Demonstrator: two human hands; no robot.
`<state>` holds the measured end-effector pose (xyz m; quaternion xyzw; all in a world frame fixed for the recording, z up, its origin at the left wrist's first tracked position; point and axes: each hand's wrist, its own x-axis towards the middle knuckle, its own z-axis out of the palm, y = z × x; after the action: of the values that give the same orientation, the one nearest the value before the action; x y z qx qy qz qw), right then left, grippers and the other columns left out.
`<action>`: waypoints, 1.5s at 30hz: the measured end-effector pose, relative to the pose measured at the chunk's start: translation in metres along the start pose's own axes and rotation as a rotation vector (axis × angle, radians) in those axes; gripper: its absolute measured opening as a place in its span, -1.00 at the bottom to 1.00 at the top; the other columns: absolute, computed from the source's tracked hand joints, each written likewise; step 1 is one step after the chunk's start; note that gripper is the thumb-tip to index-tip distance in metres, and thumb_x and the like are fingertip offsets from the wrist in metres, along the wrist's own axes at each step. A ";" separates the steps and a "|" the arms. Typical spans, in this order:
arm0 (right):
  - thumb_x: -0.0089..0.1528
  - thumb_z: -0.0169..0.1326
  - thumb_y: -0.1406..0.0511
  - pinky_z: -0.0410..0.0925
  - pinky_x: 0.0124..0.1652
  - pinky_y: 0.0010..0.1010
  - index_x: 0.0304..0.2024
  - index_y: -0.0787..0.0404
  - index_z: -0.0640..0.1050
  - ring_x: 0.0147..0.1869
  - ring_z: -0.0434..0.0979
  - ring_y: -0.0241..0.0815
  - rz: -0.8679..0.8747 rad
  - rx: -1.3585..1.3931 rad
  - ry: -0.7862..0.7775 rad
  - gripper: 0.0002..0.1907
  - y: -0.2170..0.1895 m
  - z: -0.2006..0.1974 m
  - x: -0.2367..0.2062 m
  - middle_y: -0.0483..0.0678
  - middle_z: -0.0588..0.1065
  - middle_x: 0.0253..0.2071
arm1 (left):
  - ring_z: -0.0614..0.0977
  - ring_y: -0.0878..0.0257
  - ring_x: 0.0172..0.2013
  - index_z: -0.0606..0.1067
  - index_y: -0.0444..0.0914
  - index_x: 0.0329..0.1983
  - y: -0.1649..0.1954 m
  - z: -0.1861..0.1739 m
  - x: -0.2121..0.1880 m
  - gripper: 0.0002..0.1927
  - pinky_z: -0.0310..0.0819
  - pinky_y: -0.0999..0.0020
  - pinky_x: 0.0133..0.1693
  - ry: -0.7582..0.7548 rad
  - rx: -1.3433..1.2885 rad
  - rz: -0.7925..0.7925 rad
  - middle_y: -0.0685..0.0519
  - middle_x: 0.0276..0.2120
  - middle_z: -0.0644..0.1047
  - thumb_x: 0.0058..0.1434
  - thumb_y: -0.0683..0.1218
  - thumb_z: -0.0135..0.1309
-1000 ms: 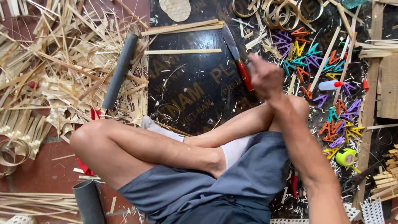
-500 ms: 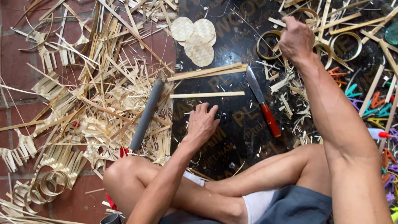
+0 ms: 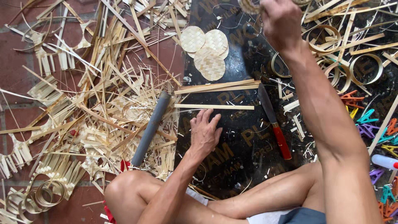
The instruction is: The person sits on the floor assembling woven bamboo lampshades. They bend and fit thin bamboo strips, press wooden rims onto the woven shade bodies, fit round woven bases into the bottoms, and trim excess material with pliers, working on one shade at a time.
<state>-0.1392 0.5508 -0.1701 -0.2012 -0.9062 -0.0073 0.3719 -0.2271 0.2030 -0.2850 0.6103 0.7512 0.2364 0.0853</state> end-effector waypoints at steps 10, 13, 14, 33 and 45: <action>0.03 0.20 0.47 0.51 -0.05 -0.21 -0.10 0.26 0.62 -0.01 0.63 0.03 -0.162 0.372 -0.464 -0.65 -0.208 -0.154 -0.200 -0.03 0.58 -0.05 | 0.57 0.44 -0.33 0.49 -0.34 0.17 0.025 -0.053 -0.066 -0.56 0.60 0.50 -0.40 -0.150 -1.117 -0.605 0.13 -0.21 0.53 0.30 -0.03 0.17; 0.08 0.18 0.46 0.48 -0.02 -0.22 -0.09 0.27 0.59 0.02 0.63 0.09 -0.092 0.495 -0.412 -0.69 -0.229 -0.158 -0.234 0.07 0.58 0.07 | 0.53 0.44 -0.40 0.55 -0.36 0.14 0.041 -0.050 -0.095 -0.58 0.59 0.49 -0.44 -0.211 -1.074 -0.602 0.12 -0.31 0.51 0.31 -0.02 0.18; 0.16 0.14 0.47 0.49 0.02 -0.27 -0.04 0.27 0.60 0.06 0.63 0.05 0.080 0.557 -0.365 -0.70 -0.236 -0.160 -0.245 0.07 0.58 0.09 | 0.51 0.44 -0.43 0.57 -0.37 0.14 0.041 -0.049 -0.101 -0.58 0.58 0.48 -0.45 -0.196 -1.076 -0.596 0.12 -0.35 0.52 0.32 -0.02 0.17; 0.33 0.26 0.38 0.54 -0.32 -0.47 -0.10 0.38 0.58 -0.32 0.61 -0.33 1.291 1.377 -0.288 -0.83 -0.220 -0.095 -0.271 -0.07 0.59 -0.29 | 0.62 0.34 -0.49 0.57 -0.42 -0.16 0.026 -0.024 -0.097 -0.81 0.64 0.41 -0.43 -0.093 -1.379 -0.735 0.04 -0.44 0.59 0.22 -0.21 0.24; 0.36 0.19 0.38 0.52 -0.39 -0.51 0.36 0.34 0.39 -0.37 0.60 -0.35 1.281 1.246 -0.360 -0.46 -0.263 -0.116 -0.281 -0.09 0.59 -0.28 | 0.69 0.26 -0.46 0.39 -0.43 0.16 0.041 -0.014 -0.111 -0.51 0.69 0.36 -0.44 -0.128 -1.338 -0.729 -0.03 -0.43 0.59 0.19 -0.22 0.25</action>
<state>0.0219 0.1890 -0.2403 -0.4267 -0.5053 0.7231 0.1993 -0.1702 0.0988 -0.2722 0.1545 0.5953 0.5622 0.5529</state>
